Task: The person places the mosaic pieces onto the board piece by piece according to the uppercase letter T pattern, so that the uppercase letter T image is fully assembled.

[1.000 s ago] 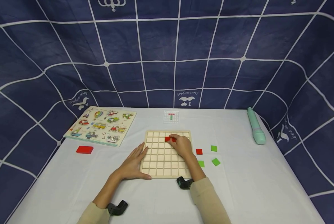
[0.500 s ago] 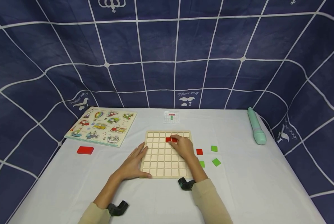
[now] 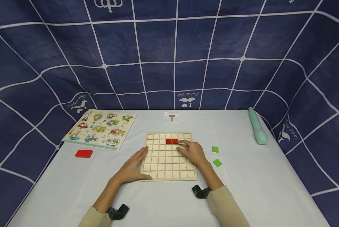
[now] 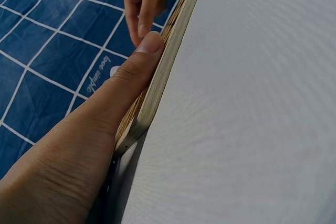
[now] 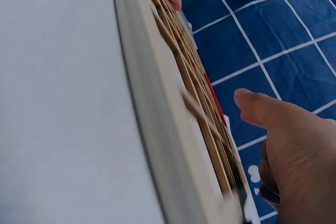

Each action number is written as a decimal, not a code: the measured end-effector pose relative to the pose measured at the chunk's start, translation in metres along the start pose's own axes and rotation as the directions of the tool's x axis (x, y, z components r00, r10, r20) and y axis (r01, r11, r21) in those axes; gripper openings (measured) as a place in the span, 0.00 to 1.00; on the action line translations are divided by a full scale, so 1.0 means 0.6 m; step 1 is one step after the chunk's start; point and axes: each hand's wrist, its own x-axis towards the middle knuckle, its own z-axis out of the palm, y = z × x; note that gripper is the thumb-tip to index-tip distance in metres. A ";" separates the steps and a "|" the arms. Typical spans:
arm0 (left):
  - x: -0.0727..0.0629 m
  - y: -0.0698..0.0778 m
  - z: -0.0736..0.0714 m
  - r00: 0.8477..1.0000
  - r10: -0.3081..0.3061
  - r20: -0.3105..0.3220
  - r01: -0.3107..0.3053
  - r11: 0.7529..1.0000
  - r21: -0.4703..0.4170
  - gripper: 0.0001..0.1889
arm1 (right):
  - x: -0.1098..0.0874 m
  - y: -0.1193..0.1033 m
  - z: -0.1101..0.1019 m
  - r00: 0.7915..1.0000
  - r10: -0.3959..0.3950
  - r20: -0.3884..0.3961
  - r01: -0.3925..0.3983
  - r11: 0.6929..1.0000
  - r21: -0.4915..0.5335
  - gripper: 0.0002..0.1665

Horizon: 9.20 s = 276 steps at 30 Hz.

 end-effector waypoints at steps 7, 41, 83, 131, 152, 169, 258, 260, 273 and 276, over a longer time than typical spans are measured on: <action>0.001 -0.004 0.003 1.000 0.008 0.005 -0.008 1.000 0.014 0.67 | -0.038 0.038 -0.041 1.000 0.009 0.013 -0.008 0.998 -0.055 0.22; 0.001 -0.008 0.005 0.999 0.042 -0.013 -0.042 0.999 0.004 0.66 | -0.094 0.089 -0.093 0.998 0.063 -0.012 -0.064 0.980 -0.189 0.26; -0.001 0.002 0.000 1.000 -0.005 0.008 0.005 1.000 -0.026 0.66 | -0.091 0.067 -0.095 0.998 0.016 -0.065 -0.028 0.980 -0.196 0.20; -0.004 -0.001 0.003 1.000 0.009 -0.012 -0.009 1.000 -0.002 0.65 | 0.069 -0.062 0.087 0.999 0.017 -0.038 -0.021 0.993 -0.115 0.22; -0.002 -0.002 0.003 1.000 -0.023 0.019 0.022 1.000 0.004 0.66 | 0.069 -0.056 0.091 0.999 0.048 0.020 -0.045 0.990 -0.131 0.22; -0.005 -0.001 0.002 0.996 -0.083 0.020 0.083 0.996 0.025 0.69 | 0.047 -0.040 0.055 0.999 0.041 0.022 -0.039 0.998 -0.054 0.22; -0.003 -0.002 -0.002 0.995 -0.096 0.036 0.095 0.995 0.028 0.69 | -0.103 0.136 -0.147 0.985 0.110 -0.132 -0.129 0.981 -0.144 0.17; -0.003 -0.002 -0.002 0.995 -0.097 0.038 0.096 0.995 0.026 0.69 | -0.097 0.126 -0.138 0.989 0.096 -0.114 -0.112 0.984 -0.141 0.17; -0.005 -0.005 0.000 0.996 -0.091 0.021 0.091 0.996 0.022 0.69 | -0.041 0.040 -0.044 1.000 0.016 -0.002 -0.016 0.998 -0.059 0.18; -0.006 -0.006 0.001 0.996 -0.091 0.019 0.091 0.996 0.021 0.69 | -0.027 0.017 -0.020 1.000 0.003 0.014 -0.002 0.999 -0.039 0.19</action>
